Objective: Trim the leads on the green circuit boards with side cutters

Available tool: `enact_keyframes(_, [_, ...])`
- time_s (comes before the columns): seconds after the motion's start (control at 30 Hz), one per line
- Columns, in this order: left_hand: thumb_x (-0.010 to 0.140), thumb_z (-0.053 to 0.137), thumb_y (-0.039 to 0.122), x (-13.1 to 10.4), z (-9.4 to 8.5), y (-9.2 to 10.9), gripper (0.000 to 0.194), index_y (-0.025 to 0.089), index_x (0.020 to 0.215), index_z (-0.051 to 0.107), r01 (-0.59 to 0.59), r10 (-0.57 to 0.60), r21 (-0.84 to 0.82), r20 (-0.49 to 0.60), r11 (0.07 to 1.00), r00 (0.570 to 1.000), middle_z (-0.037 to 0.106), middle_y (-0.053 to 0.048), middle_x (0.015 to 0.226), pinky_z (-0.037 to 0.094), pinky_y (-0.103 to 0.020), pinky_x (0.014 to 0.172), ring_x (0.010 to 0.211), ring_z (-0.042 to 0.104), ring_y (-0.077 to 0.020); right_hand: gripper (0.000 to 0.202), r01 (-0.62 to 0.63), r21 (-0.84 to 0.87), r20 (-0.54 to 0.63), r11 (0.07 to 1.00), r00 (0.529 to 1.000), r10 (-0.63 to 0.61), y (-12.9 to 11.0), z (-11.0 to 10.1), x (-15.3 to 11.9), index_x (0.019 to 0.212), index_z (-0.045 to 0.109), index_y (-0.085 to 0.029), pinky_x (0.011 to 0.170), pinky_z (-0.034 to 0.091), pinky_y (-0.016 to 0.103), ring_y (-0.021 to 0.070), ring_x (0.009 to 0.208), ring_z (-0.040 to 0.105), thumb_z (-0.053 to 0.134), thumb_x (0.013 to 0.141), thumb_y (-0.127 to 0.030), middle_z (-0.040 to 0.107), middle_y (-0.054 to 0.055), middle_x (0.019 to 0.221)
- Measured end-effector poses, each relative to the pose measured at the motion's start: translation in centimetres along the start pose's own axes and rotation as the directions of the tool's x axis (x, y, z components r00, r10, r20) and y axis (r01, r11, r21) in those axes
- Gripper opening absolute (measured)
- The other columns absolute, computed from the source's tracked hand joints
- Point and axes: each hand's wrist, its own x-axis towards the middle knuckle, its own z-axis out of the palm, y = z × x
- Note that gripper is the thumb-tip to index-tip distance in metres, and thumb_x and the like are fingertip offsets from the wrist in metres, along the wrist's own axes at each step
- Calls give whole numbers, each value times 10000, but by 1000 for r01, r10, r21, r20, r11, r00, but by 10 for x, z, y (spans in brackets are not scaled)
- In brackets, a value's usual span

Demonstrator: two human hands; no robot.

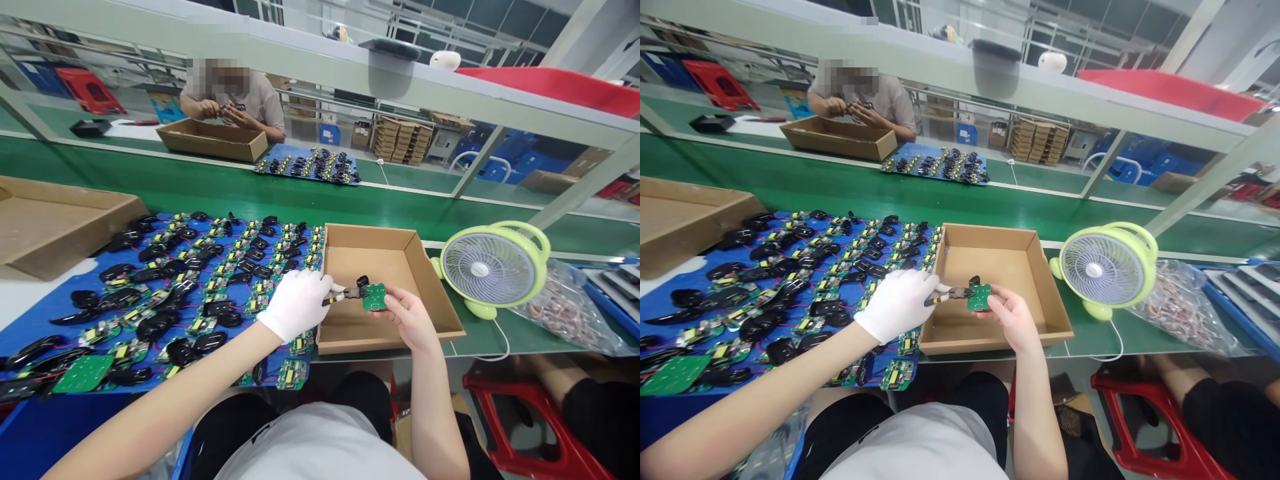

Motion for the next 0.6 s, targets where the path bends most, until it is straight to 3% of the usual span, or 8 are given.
enact_keyframes(0.3, [854, 543, 181, 0, 1, 0, 134, 162, 838, 674, -6, 6, 21, -1, 1000, 1000, 633, -122, 755, 378, -377, 658, 750, 631, -288, 496, 15, -30, -6, 999, 1000, -15, 2, 0, 1, 1007, 772, -176, 690, 629, 400, 270, 694, 760, 892, 688, -537, 793, 93, 824])
enact_keyframes(0.47, [853, 520, 151, 1, 5, -5, 155, 159, 800, 666, -45, 44, -17, -31, 999, 999, 620, -122, 719, 370, -369, 638, 710, 625, -283, 606, 22, -152, -39, 988, 999, -28, 4, -7, 0, 1039, 765, -158, 702, 634, 422, 280, 693, 763, 860, 674, -632, 795, 115, 857])
enact_keyframes(0.53, [857, 512, 137, 2, 7, -8, 168, 150, 792, 666, -62, 60, -29, -45, 998, 997, 622, -119, 704, 372, -364, 626, 688, 625, -275, 630, 25, -236, -59, 971, 997, -40, 6, -9, -3, 1084, 744, -148, 713, 637, 425, 274, 720, 764, 808, 728, -665, 792, 117, 899])
enact_keyframes(0.6, [860, 524, 146, 2, 6, -7, 162, 148, 789, 670, -79, 78, -29, -48, 996, 996, 635, -110, 703, 378, -358, 603, 670, 629, -264, 559, 39, -340, -72, 940, 995, -67, 12, -2, -4, 1142, 704, -138, 738, 635, 417, 246, 777, 757, 718, 864, -624, 777, 107, 974])
